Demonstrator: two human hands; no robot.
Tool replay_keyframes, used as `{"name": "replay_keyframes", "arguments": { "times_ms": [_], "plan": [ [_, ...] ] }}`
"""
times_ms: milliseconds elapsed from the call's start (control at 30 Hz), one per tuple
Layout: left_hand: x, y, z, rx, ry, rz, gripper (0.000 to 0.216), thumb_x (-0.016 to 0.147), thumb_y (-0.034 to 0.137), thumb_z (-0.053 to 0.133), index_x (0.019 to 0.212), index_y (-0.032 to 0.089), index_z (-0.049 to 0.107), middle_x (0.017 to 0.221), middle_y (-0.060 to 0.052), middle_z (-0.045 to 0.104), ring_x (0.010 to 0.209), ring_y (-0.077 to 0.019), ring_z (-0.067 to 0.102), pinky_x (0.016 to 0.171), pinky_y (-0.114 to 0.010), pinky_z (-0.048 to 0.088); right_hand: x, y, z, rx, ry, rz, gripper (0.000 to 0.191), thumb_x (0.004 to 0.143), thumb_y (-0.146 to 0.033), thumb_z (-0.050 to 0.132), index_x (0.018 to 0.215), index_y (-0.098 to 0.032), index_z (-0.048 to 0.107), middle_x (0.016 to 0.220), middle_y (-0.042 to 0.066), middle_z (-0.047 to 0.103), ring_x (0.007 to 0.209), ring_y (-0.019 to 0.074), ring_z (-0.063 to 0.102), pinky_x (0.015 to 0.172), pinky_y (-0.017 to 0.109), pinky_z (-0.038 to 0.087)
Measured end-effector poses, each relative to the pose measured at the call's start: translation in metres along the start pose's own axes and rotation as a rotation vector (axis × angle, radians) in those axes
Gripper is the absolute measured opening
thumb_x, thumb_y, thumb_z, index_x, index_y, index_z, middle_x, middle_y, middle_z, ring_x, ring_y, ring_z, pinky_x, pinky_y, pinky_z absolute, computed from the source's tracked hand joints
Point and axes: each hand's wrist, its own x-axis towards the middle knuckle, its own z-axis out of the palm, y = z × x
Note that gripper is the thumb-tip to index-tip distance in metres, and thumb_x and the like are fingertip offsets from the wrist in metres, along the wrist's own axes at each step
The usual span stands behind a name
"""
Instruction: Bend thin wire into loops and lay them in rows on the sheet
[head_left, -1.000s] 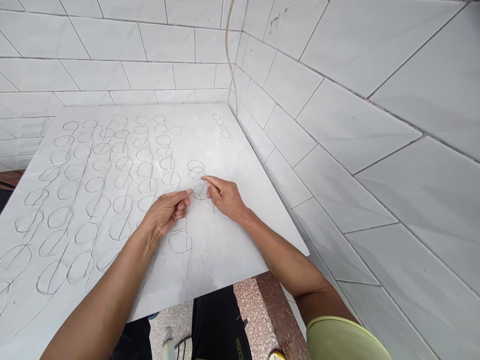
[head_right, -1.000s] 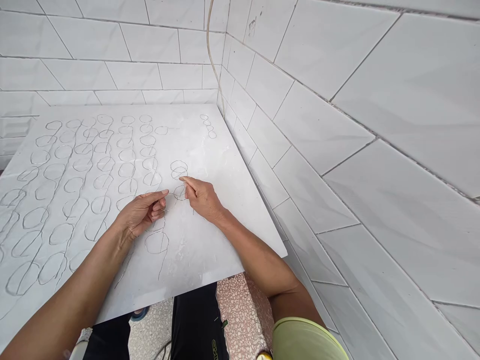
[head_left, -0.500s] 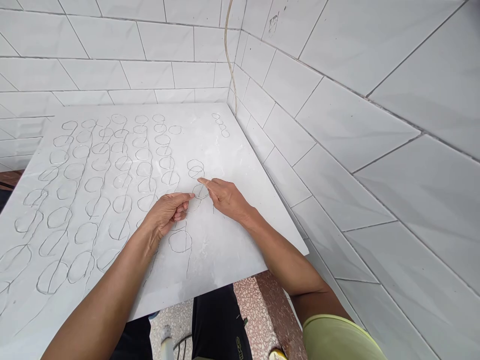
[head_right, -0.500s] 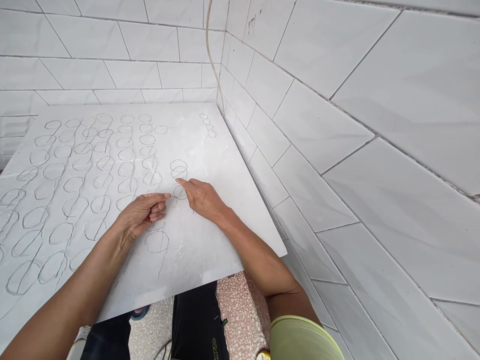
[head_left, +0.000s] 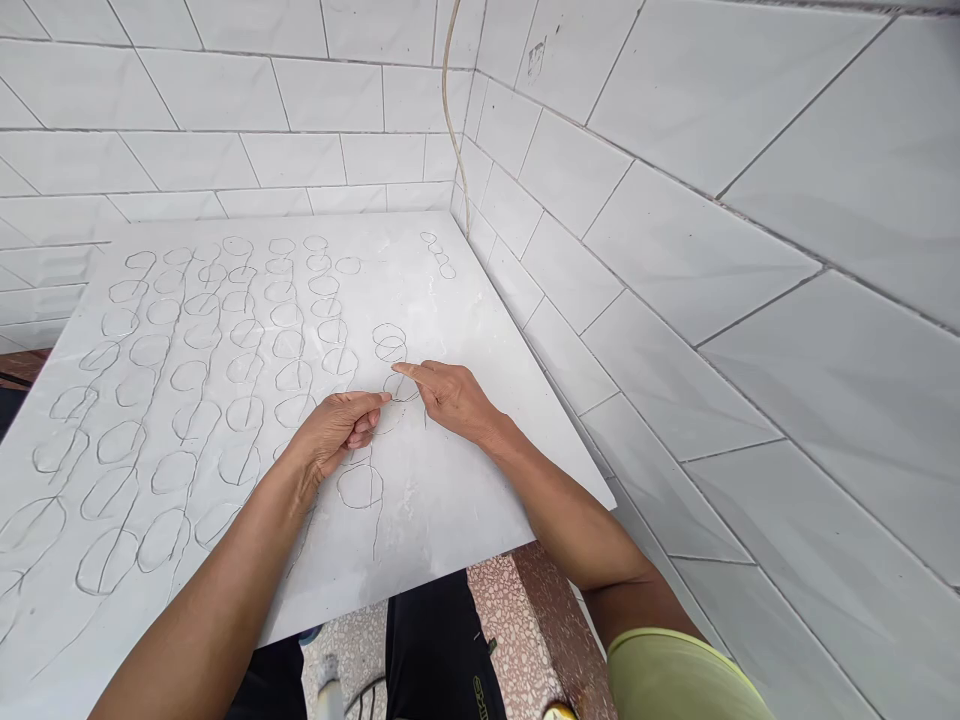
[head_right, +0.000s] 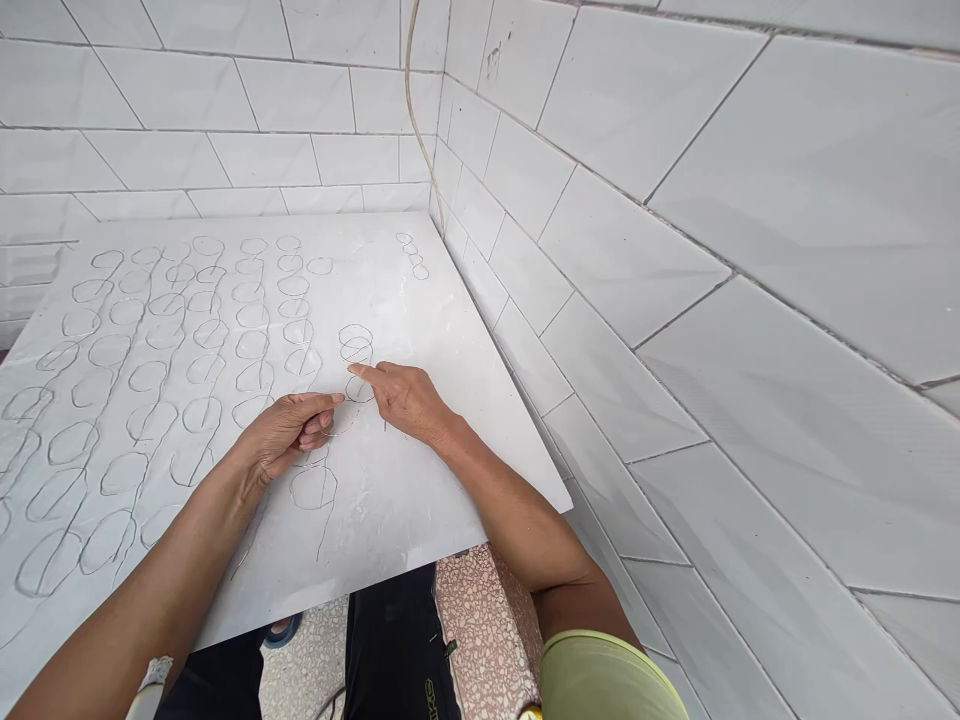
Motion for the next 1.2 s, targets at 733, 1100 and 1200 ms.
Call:
{"name": "replay_keyframes", "arguments": {
  "times_ms": [733,1100,1200],
  "plan": [
    [0.000,0.002,0.013,-0.080,0.033,0.135,0.039,0.082,0.040,0.079,0.061,0.015,0.058,0.055,0.004,0.041,0.049,-0.0069,0.035,0.050,-0.024,0.030,0.013,-0.016,-0.003,0.532,0.089,0.496,0.022,0.090,-0.033,0.056,0.073,-0.020,0.058,0.065,-0.003,0.053,0.056,0.0098,0.047,0.049,0.023,0.037],
    [0.000,-0.001,0.015,0.031,0.016,0.144,0.038,0.083,0.044,0.077,0.063,0.016,0.061,0.055,0.003,0.044,0.050,-0.0077,0.038,0.051,-0.024,0.031,0.011,-0.016,-0.012,0.388,0.040,0.403,0.022,0.091,-0.024,0.052,0.070,-0.021,0.048,0.066,-0.004,0.050,0.055,0.0096,0.040,0.049,0.025,0.030],
    [0.000,0.001,0.015,-0.112,0.017,0.207,0.036,0.085,0.045,0.076,0.068,0.016,0.064,0.057,0.002,0.046,0.052,-0.0083,0.041,0.053,-0.024,0.035,0.014,-0.014,-0.016,0.630,-0.004,0.558,0.030,0.097,-0.048,0.053,0.089,-0.020,0.061,0.079,0.001,0.065,0.057,0.0109,0.054,0.046,0.023,0.040]
  ]
}}
